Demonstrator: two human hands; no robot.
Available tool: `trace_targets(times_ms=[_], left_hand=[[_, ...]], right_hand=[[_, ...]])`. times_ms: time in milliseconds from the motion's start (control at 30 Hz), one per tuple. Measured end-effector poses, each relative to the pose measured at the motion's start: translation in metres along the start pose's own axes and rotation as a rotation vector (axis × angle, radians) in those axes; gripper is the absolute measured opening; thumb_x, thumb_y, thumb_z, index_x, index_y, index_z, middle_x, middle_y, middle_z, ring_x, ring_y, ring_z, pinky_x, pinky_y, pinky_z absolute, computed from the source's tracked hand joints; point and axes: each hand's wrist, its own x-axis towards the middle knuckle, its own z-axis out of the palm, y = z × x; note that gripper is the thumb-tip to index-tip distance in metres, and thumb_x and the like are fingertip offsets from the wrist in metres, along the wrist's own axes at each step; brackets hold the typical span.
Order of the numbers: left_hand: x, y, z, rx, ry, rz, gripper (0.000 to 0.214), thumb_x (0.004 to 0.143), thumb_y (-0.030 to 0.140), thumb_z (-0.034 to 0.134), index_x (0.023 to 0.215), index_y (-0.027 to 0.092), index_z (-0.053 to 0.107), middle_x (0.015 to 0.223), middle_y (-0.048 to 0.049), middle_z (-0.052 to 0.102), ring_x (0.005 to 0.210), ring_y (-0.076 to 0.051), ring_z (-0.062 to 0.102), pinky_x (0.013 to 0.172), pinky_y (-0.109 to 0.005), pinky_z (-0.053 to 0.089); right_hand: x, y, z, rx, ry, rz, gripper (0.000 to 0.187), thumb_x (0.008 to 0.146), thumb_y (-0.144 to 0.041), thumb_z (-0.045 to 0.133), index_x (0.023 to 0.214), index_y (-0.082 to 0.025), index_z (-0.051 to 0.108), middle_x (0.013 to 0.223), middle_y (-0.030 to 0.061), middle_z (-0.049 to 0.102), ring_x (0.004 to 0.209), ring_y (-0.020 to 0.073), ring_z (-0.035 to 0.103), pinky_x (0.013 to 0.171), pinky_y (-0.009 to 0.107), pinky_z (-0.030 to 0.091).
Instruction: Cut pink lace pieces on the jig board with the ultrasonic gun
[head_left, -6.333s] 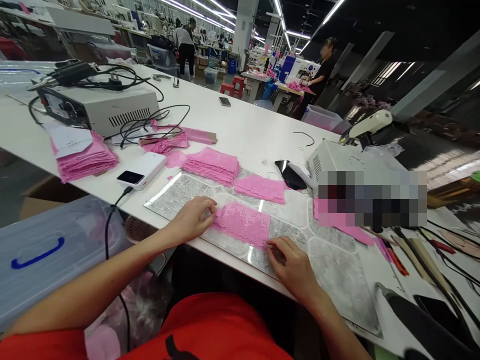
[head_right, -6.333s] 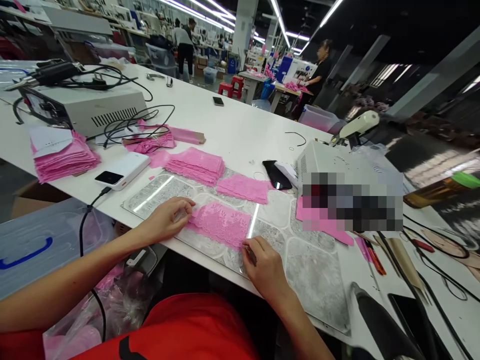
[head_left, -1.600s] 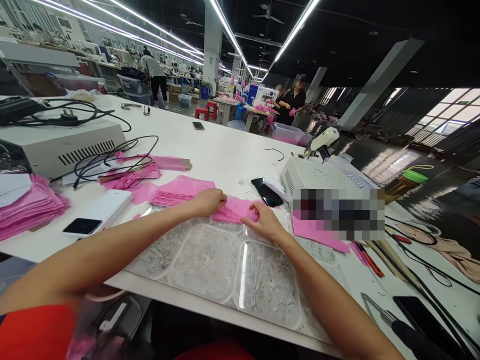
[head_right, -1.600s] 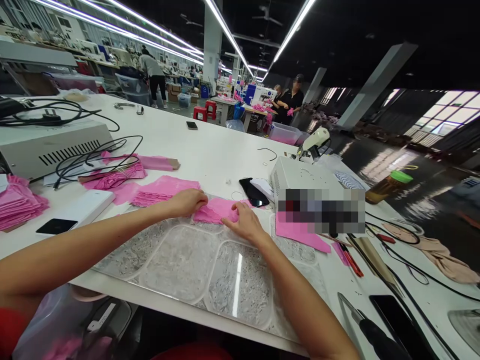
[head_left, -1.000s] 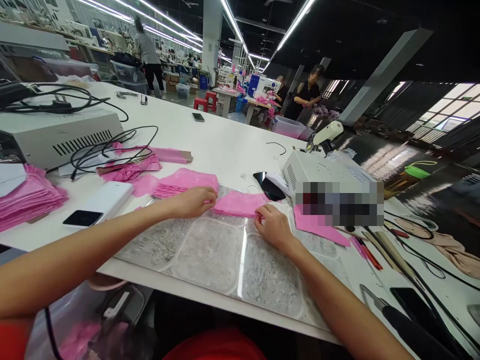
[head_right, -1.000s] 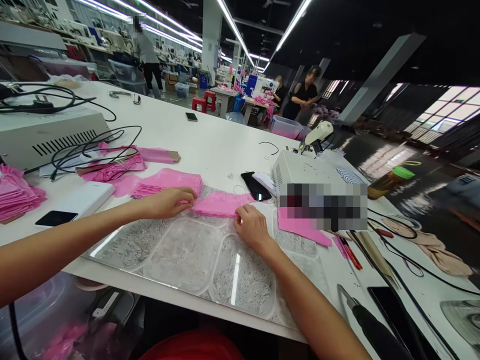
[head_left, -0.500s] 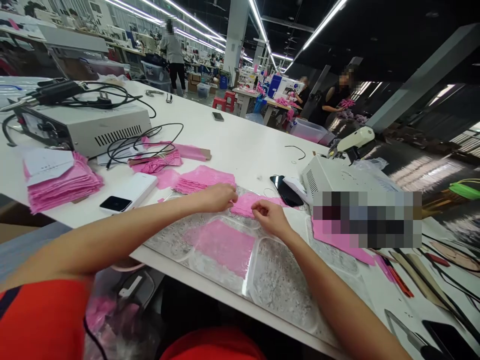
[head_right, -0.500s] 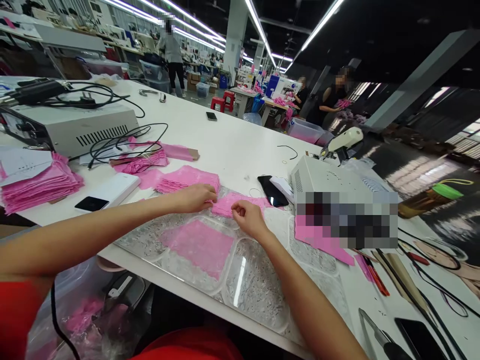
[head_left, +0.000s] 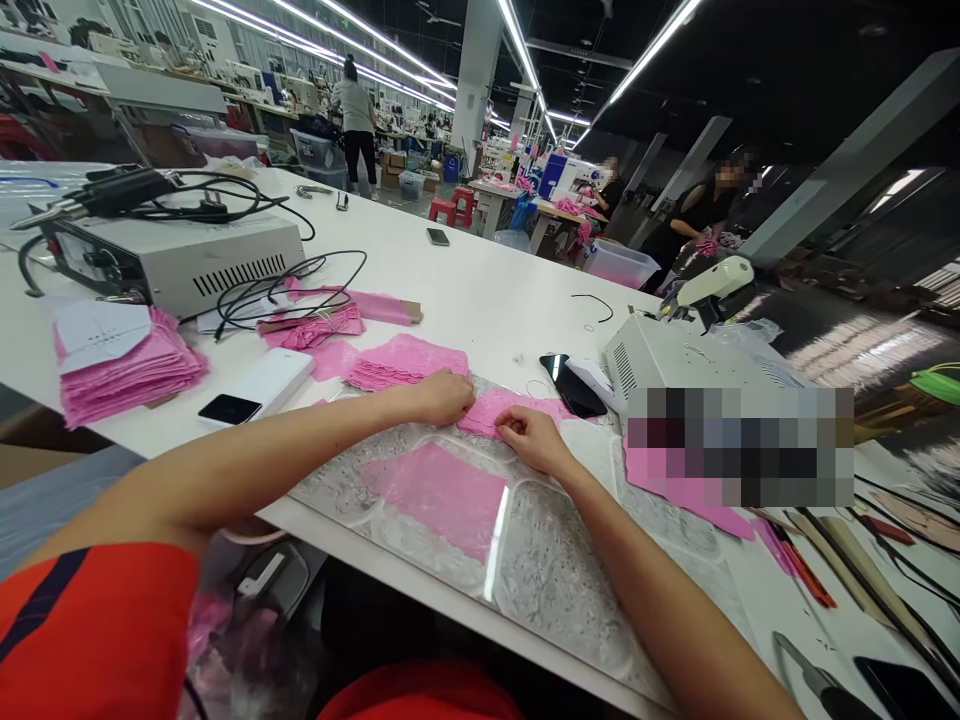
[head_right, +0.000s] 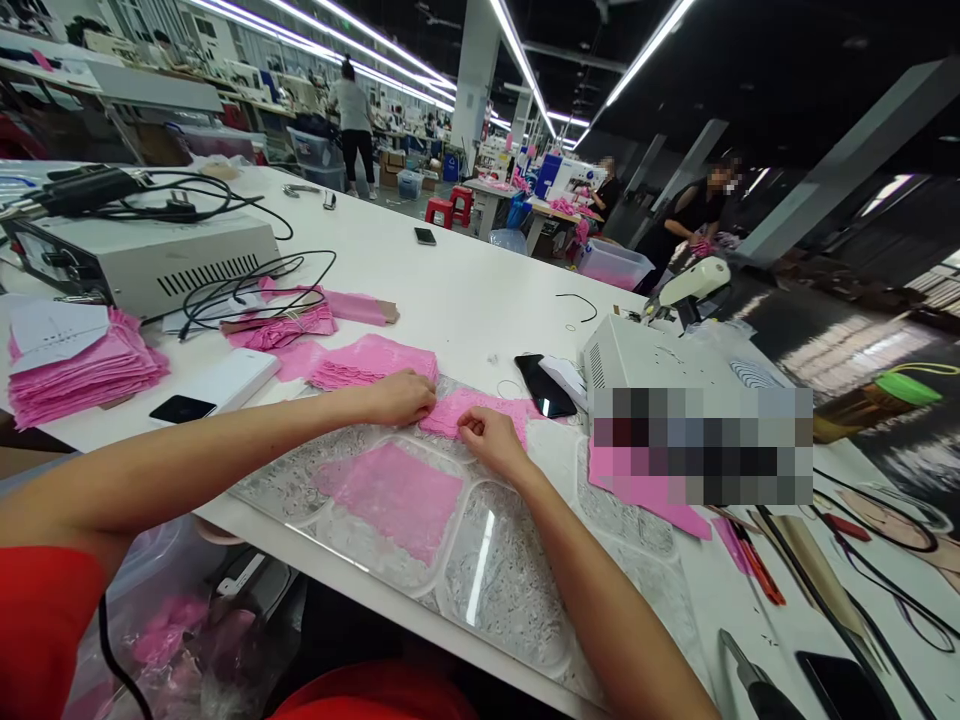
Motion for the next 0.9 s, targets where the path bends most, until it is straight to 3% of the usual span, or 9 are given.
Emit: trace_targets(times_ms=[333, 567, 733, 900], left_hand=[[0.0, -0.003, -0.005, -0.012, 0.039, 0.009, 0.019, 0.079, 0.015, 0.052, 0.066, 0.018, 0.065, 0.078, -0.0043, 0.07, 0.078, -0.019, 0.061, 0.074, -0.028, 0.041], [-0.004, -0.002, -0.011, -0.045, 0.08, 0.008, 0.019, 0.08, 0.016, 0.052, 0.072, 0.02, 0.069, 0.078, -0.0038, 0.07, 0.076, -0.019, 0.061, 0.07, -0.028, 0.041], [-0.004, -0.002, -0.012, -0.068, 0.083, 0.006, 0.019, 0.081, 0.016, 0.054, 0.073, 0.02, 0.07, 0.082, -0.0041, 0.07, 0.082, -0.019, 0.063, 0.072, -0.027, 0.042], [-0.006, 0.0, -0.009, -0.108, 0.115, -0.05, 0.013, 0.083, 0.02, 0.058, 0.084, 0.02, 0.071, 0.093, -0.0045, 0.07, 0.089, -0.02, 0.064, 0.078, -0.028, 0.044]], right_hand=[[0.001, -0.002, -0.003, -0.032, 0.015, -0.042, 0.016, 0.07, -0.024, 0.052, 0.072, -0.019, 0.067, 0.062, -0.0011, 0.063, 0.057, 0.0115, 0.052, 0.059, 0.025, 0.043], [0.011, -0.023, 0.01, -0.103, 0.082, -0.127, 0.01, 0.071, -0.027, 0.064, 0.077, -0.021, 0.069, 0.081, 0.0032, 0.067, 0.068, 0.0137, 0.054, 0.068, 0.029, 0.043], [0.021, -0.025, 0.021, -0.091, 0.079, -0.106, 0.008, 0.072, -0.019, 0.058, 0.067, -0.021, 0.065, 0.07, 0.0005, 0.064, 0.065, 0.0128, 0.052, 0.065, 0.027, 0.04], [0.024, -0.023, 0.017, 0.015, 0.036, -0.053, 0.013, 0.072, -0.024, 0.053, 0.063, -0.019, 0.062, 0.063, -0.0019, 0.061, 0.059, 0.0111, 0.049, 0.06, 0.025, 0.038]])
